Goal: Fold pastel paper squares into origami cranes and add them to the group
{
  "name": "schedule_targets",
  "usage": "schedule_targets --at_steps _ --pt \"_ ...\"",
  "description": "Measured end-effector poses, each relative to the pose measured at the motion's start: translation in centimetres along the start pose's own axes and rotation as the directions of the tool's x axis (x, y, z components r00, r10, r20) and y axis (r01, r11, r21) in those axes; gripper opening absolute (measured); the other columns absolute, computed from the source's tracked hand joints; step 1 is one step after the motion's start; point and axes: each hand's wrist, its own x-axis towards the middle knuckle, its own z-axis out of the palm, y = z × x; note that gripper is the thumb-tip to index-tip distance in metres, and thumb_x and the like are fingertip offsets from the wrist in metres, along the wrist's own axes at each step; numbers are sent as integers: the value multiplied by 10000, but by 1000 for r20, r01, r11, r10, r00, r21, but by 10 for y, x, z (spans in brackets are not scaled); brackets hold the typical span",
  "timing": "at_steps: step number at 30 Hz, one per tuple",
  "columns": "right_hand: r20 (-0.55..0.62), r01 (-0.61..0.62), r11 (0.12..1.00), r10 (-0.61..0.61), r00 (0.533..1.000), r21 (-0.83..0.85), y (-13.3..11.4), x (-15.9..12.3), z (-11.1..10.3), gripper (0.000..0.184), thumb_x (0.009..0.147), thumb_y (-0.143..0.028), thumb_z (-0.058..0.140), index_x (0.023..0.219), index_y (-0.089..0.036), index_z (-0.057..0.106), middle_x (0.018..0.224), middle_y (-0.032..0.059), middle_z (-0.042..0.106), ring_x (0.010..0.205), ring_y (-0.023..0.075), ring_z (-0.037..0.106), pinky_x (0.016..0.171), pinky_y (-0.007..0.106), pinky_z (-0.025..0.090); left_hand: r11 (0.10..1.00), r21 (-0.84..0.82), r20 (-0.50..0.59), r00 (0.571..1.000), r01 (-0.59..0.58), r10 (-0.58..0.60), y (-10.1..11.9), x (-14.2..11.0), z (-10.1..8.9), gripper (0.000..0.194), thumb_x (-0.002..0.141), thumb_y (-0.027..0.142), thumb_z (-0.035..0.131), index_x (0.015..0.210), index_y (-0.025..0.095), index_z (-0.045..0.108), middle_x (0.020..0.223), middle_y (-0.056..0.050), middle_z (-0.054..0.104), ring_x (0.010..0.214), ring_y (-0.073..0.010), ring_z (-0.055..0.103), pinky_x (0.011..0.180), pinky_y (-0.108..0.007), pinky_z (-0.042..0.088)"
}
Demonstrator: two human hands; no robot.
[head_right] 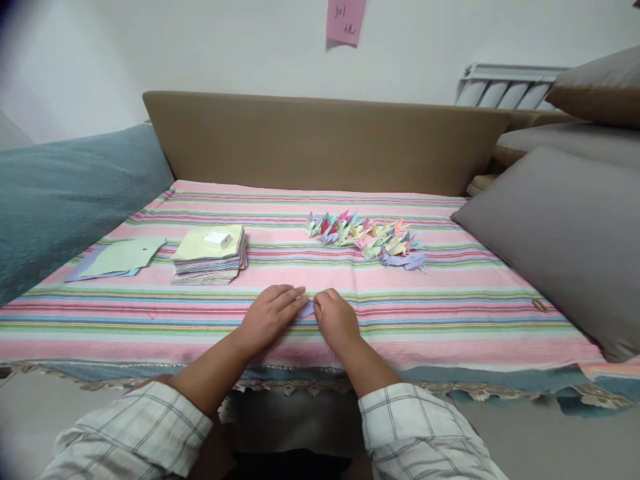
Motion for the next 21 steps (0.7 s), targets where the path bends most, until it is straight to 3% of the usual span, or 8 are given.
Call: schedule_targets --at_steps 3,21 --pt "2 -6 1000 6 1000 25 2 0 1 131 867 -200 488 879 -202 618 860 17 605 785 137 548 647 224 361 999 43 33 999 -21 20 11 -3 6 388 918 340 429 1280 211 487 1345 -85 499 1225 -242 436 1056 -443 307" --pt "107 -24 994 12 994 106 9 0 -6 167 874 -181 520 929 -214 673 928 30 639 886 137 582 740 218 416 998 34 42 998 -50 48 9 -22 13 382 904 365 450 1235 192 534 1301 -78 546 1213 -230 459 1058 -434 291"
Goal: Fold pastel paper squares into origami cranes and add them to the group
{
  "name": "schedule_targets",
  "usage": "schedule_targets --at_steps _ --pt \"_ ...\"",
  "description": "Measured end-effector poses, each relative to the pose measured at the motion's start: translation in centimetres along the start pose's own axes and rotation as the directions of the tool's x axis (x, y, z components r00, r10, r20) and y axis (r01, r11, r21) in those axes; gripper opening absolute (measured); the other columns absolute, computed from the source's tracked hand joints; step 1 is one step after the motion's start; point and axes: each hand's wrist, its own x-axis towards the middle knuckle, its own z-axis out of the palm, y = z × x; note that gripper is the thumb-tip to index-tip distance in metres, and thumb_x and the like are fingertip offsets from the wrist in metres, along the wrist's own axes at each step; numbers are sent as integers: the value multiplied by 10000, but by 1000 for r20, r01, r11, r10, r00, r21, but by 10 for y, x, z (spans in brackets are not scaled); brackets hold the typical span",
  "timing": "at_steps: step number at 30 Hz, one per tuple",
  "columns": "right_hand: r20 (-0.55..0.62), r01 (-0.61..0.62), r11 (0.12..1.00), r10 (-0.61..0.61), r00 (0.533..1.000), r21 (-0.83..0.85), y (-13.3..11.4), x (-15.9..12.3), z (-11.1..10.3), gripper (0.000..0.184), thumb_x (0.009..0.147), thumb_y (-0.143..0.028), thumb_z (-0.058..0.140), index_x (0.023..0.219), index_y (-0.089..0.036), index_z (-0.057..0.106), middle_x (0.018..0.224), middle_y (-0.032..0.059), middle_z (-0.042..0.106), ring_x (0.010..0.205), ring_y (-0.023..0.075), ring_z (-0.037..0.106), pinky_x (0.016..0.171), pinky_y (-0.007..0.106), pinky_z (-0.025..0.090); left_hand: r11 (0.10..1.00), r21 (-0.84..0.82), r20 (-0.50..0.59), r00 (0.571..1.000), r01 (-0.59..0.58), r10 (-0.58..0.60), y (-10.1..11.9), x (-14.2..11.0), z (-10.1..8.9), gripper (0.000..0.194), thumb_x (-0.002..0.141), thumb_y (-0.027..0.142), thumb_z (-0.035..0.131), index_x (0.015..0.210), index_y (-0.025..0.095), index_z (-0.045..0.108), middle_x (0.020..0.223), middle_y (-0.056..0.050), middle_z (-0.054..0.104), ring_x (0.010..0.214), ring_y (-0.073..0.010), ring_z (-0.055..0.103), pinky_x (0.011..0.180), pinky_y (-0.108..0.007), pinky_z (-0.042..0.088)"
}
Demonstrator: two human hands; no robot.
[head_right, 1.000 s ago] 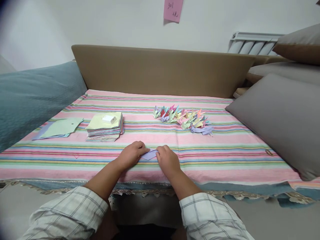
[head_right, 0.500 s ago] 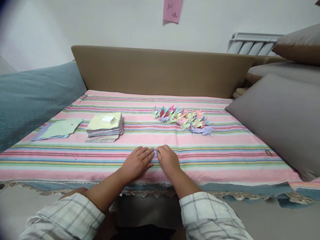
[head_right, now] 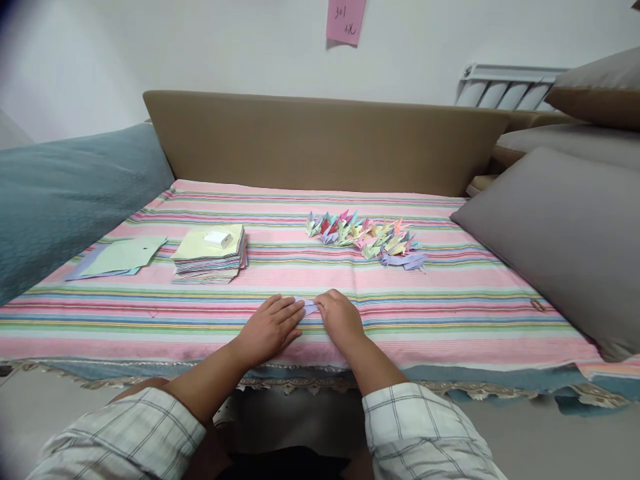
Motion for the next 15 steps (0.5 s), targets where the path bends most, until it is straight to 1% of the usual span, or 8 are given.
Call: schedule_targets --at_steps 6,10,15 --pt "25 19 1000 -19 999 3 7 -1 -1 207 886 -220 501 972 -244 688 953 36 649 874 143 591 738 227 429 999 31 -73 997 -23 25 -1 -1 5 380 899 375 455 1216 189 551 1258 -79 581 1179 -235 493 1029 -434 327" --pt "21 28 998 -27 999 -49 8 -3 0 222 894 -236 492 986 -269 691 951 28 647 893 155 577 721 234 418 1000 29 -59 998 -10 12 -1 -2 6 391 901 375 448 1231 186 540 1270 -84 572 1188 -238 486 1027 -427 327" --pt "16 68 981 -67 998 -183 10 -8 2 254 896 -218 483 1040 -302 674 937 22 635 898 173 538 689 245 393 999 35 -33 999 0 1 0 -2 4 394 908 378 432 1246 195 523 1292 -78 555 1202 -237 475 1026 -432 317"
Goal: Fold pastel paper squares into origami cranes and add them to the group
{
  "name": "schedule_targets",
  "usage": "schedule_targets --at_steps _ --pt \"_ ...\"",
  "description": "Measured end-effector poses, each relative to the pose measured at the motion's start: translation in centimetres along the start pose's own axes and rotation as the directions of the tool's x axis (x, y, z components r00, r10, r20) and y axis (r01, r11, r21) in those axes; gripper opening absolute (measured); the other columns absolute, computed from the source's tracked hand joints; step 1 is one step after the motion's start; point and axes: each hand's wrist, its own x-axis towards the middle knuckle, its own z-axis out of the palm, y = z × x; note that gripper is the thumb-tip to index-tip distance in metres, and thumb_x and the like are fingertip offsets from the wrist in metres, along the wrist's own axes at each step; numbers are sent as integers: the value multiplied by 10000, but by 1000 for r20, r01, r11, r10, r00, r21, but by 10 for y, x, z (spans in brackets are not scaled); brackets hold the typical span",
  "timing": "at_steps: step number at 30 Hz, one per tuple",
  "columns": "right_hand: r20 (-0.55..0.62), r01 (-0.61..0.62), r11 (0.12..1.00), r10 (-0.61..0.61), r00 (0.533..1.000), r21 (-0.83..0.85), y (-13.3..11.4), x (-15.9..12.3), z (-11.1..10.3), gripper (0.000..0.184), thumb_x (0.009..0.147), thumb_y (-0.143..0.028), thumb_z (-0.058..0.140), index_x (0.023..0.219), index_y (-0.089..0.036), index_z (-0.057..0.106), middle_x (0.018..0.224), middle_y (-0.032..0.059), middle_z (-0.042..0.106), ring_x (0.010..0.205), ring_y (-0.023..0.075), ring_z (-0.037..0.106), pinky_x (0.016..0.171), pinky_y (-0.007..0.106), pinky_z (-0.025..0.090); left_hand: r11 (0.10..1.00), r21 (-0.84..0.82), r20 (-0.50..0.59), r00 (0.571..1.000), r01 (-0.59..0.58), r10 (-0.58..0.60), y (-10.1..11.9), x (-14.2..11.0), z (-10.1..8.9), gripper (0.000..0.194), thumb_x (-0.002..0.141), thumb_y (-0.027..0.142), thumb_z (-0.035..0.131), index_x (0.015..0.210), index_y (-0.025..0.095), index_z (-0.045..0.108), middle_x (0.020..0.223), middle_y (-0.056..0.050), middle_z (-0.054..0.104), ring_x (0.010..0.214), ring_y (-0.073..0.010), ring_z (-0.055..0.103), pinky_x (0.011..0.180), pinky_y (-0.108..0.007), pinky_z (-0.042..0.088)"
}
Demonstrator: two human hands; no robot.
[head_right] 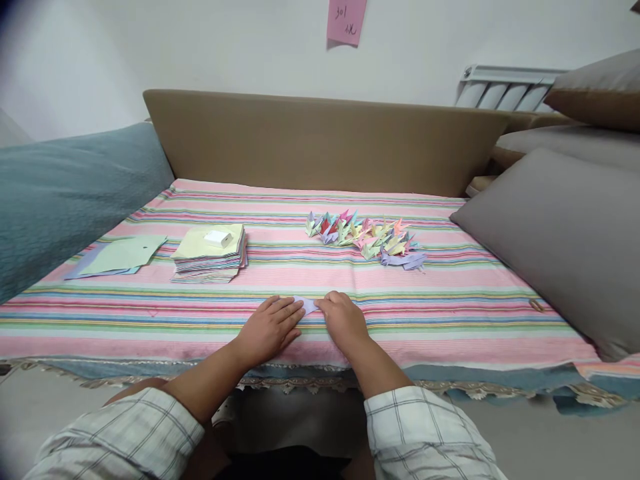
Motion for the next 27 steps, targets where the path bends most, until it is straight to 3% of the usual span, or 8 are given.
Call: schedule_targets --at_steps 6,10,13,15,19,23,25,27 --pt "7 87 982 -87 996 -167 -1 -8 1 338 872 -127 479 1136 -279 625 980 40 622 889 195 517 729 275 394 1000 3 35 999 14 -14 2 1 -5 403 906 381 433 1263 206 499 1317 -73 534 1213 -233 461 1000 -418 329" --pt "-8 23 974 -26 1000 -224 4 -11 -3 352 845 -88 477 1140 -209 624 1012 80 627 922 226 530 769 311 424 1000 -1 51 999 14 -14 2 2 -5 407 908 382 429 1270 207 489 1331 -70 521 1218 -235 450 994 -418 326" --pt "-96 -29 977 9 995 -211 7 -11 -8 339 825 -85 474 1116 -153 633 1022 114 633 937 252 540 809 362 446 1000 0 46 999 13 -13 2 2 -4 408 909 383 426 1268 202 490 1332 -77 519 1216 -241 450 990 -422 325" --pt "-180 55 987 -82 980 -149 5 -11 -8 368 828 -88 445 1158 -135 602 1102 127 620 1007 253 536 880 395 441 1000 -1 38 999 14 -14 2 1 -4 403 908 381 427 1261 200 495 1328 -77 522 1210 -244 454 985 -425 328" --pt "-226 417 909 -403 887 14 -10 -11 5 453 843 -66 352 1255 -157 517 1223 104 582 1140 201 504 976 395 420 1000 -22 36 999 17 -16 3 1 -6 406 888 359 472 1255 188 494 1279 -85 560 1204 -253 460 984 -434 340" --pt "-224 412 905 -382 897 106 -19 -7 17 421 859 -79 348 1242 -124 517 1165 118 610 1079 204 538 948 390 450 995 -96 -24 1000 7 -9 0 1 -6 403 868 342 509 1241 187 505 1234 -86 589 1180 -255 486 986 -438 367" --pt "-208 374 918 -342 916 136 -19 -4 17 407 858 -85 361 1228 -120 525 1141 120 616 1053 210 539 939 395 452 982 -173 -102 991 73 -91 -4 0 -5 365 873 313 500 1215 188 526 1203 -83 607 1121 -230 532 965 -405 406" --pt "-189 349 924 -319 929 154 -19 -1 16 398 854 -87 375 1215 -133 536 1128 115 616 1034 213 534 926 397 452 945 -244 -160 952 220 -262 -9 0 -4 316 859 268 511 1159 180 561 1118 -80 647 1031 -210 579 912 -368 454"
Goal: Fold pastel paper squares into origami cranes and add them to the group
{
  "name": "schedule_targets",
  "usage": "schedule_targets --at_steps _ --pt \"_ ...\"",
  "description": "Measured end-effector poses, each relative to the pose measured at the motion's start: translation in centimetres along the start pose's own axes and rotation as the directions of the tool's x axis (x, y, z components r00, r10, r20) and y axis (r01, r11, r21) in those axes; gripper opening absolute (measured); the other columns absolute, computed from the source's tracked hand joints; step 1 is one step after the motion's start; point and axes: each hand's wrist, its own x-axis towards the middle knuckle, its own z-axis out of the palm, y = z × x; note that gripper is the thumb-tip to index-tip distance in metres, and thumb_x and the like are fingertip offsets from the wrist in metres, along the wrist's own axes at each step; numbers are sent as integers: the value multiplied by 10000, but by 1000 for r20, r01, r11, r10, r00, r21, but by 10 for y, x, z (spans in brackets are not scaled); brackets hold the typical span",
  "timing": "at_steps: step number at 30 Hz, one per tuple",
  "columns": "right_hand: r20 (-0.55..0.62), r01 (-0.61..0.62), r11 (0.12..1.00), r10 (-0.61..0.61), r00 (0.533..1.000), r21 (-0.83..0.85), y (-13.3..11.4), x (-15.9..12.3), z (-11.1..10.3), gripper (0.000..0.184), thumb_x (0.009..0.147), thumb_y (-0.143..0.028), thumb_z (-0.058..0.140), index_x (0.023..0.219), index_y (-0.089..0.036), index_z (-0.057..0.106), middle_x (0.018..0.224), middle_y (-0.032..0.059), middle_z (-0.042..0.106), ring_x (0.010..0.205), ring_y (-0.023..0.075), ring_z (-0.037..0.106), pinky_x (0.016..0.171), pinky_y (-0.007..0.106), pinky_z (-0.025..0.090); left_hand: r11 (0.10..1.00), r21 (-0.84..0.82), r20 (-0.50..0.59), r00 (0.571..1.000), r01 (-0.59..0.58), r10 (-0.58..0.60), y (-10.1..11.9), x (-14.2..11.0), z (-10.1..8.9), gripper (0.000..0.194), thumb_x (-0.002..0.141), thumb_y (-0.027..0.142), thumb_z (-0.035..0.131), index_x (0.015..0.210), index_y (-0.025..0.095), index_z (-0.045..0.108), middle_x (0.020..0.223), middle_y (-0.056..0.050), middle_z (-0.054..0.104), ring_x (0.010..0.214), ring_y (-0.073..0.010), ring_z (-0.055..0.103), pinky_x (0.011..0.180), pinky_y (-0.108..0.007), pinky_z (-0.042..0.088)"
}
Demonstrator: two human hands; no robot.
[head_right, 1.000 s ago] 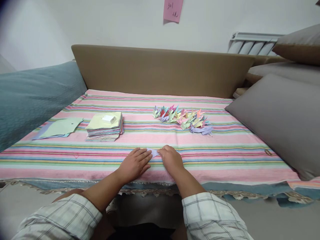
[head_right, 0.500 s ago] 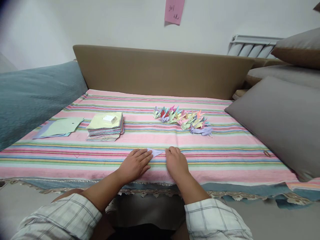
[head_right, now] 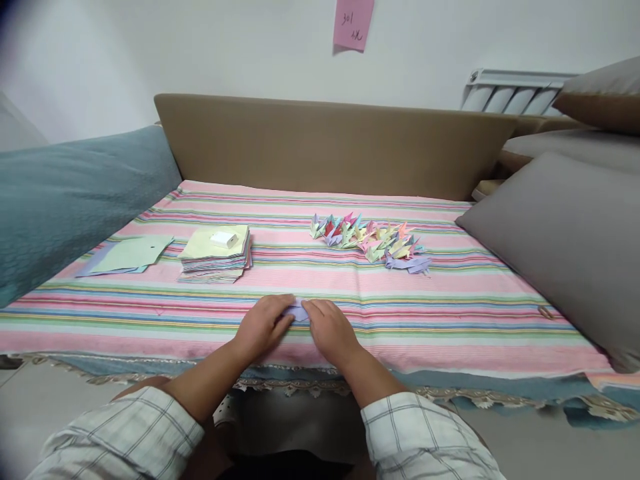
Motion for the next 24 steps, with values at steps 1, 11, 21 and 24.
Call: schedule_targets --at_steps 1,11,21,24 --pt "8 -14 1000 14 1000 2 0 2 -1 388 855 -91 384 1204 -137 545 1120 114 616 1025 215 532 919 395 450 996 -10 -32 996 86 -86 -2 1 0 295 843 250 527 1124 177 579 1069 -76 665 987 -208 594 884 -361 470" --pt "85 -152 986 157 984 -65 -1 21 0 286 912 -186 412 1117 -179 611 970 76 626 906 181 543 824 291 427 956 39 36 956 290 -291 -5 10 -4 199 787 234 567 961 198 658 895 -36 704 839 -218 627 785 -361 498" --pt "104 -169 971 188 977 -168 -3 24 2 283 922 -220 434 1118 -242 636 891 52 622 837 164 537 742 260 404 994 44 102 990 95 -99 -16 9 -6 184 840 181 525 864 208 705 919 -41 704 829 -172 636 751 -295 500" --pt "110 -175 970 195 975 -171 -3 24 3 285 923 -224 431 1119 -235 638 896 53 623 842 166 535 750 263 404 991 122 141 987 57 -74 -19 7 -10 200 847 191 530 905 235 715 999 -43 699 853 -190 637 761 -327 494"
